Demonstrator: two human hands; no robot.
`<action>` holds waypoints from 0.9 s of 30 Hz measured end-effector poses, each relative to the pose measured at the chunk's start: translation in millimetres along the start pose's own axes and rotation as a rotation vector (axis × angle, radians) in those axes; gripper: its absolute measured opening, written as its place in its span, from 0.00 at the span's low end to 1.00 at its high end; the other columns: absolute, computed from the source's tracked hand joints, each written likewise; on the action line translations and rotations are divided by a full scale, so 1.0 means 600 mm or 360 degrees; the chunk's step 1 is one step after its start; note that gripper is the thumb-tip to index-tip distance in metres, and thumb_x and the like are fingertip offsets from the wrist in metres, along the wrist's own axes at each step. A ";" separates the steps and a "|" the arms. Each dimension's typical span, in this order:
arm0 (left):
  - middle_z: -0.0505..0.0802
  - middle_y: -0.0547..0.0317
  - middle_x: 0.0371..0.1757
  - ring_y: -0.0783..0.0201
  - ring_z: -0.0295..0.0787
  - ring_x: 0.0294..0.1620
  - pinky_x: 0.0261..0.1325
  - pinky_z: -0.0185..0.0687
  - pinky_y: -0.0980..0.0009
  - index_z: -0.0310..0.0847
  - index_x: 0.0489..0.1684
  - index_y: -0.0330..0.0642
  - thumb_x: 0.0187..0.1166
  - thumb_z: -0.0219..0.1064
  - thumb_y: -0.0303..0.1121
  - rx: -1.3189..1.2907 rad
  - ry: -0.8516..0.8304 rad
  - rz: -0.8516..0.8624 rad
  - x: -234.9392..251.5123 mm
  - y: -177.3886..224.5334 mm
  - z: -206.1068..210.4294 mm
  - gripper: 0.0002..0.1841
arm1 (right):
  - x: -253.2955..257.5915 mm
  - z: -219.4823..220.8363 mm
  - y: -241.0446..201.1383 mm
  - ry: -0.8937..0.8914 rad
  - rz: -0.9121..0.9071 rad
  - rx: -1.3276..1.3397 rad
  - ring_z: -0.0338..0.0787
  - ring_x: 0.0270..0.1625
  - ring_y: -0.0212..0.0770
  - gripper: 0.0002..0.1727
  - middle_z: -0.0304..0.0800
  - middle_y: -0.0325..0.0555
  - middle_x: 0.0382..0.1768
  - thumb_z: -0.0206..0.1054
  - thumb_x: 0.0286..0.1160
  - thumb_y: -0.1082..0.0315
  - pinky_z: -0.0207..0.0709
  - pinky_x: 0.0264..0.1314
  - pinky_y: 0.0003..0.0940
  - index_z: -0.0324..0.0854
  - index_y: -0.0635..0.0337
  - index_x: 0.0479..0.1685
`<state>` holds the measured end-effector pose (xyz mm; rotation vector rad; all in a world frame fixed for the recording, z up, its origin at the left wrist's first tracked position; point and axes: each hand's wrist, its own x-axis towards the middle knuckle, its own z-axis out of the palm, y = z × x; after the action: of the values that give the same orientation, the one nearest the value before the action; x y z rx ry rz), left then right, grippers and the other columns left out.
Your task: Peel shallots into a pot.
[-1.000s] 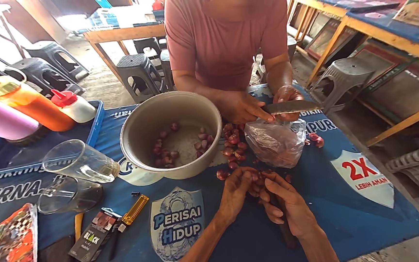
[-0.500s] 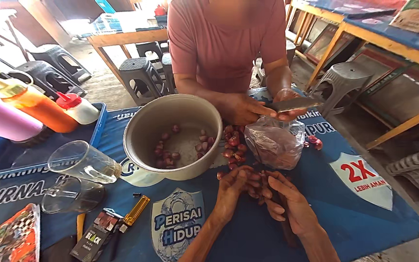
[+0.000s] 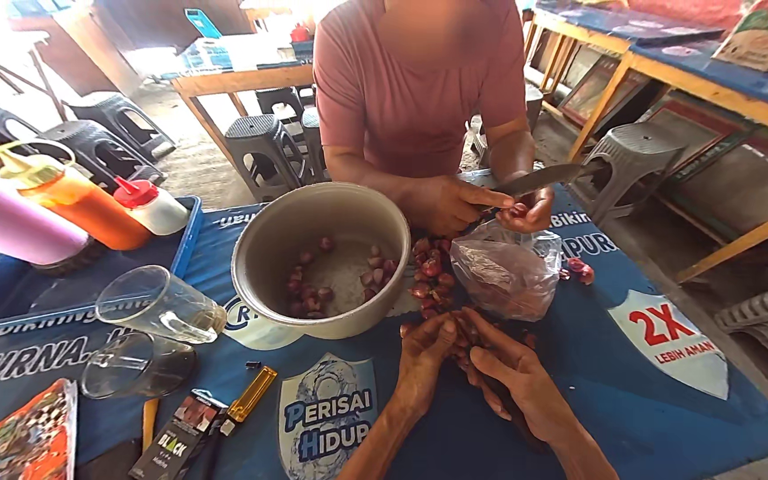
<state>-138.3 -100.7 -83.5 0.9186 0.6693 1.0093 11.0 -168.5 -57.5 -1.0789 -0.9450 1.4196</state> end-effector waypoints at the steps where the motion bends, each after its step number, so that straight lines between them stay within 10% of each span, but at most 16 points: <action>1: 0.94 0.58 0.36 0.68 0.92 0.36 0.48 0.90 0.71 0.85 0.51 0.30 0.86 0.56 0.25 -0.0011 0.0011 -0.0006 0.000 0.000 0.000 0.12 | 0.001 0.000 0.001 0.0005 -0.0002 -0.0016 0.78 0.15 0.29 0.33 0.89 0.43 0.35 0.59 0.84 0.67 0.73 0.11 0.21 0.63 0.55 0.90; 17: 0.96 0.60 0.39 0.72 0.93 0.40 0.49 0.90 0.74 0.88 0.48 0.31 0.74 0.68 0.20 0.0144 0.0105 0.0206 -0.007 -0.013 0.005 0.09 | -0.002 -0.004 0.003 0.0138 0.0056 -0.0044 0.74 0.14 0.25 0.26 0.87 0.37 0.28 0.53 0.87 0.69 0.68 0.12 0.19 0.71 0.60 0.84; 27: 0.96 0.59 0.38 0.71 0.93 0.38 0.48 0.90 0.73 0.88 0.48 0.31 0.76 0.66 0.19 0.0081 0.0142 0.0152 -0.006 -0.011 0.004 0.08 | -0.003 -0.013 0.012 -0.0113 0.0026 0.0033 0.75 0.18 0.24 0.32 0.88 0.37 0.41 0.53 0.86 0.68 0.69 0.15 0.18 0.57 0.57 0.92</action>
<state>-134.9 -106.2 -87.7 0.9617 0.7340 1.1278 16.3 -171.1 -66.2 -1.0284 -0.9720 1.4865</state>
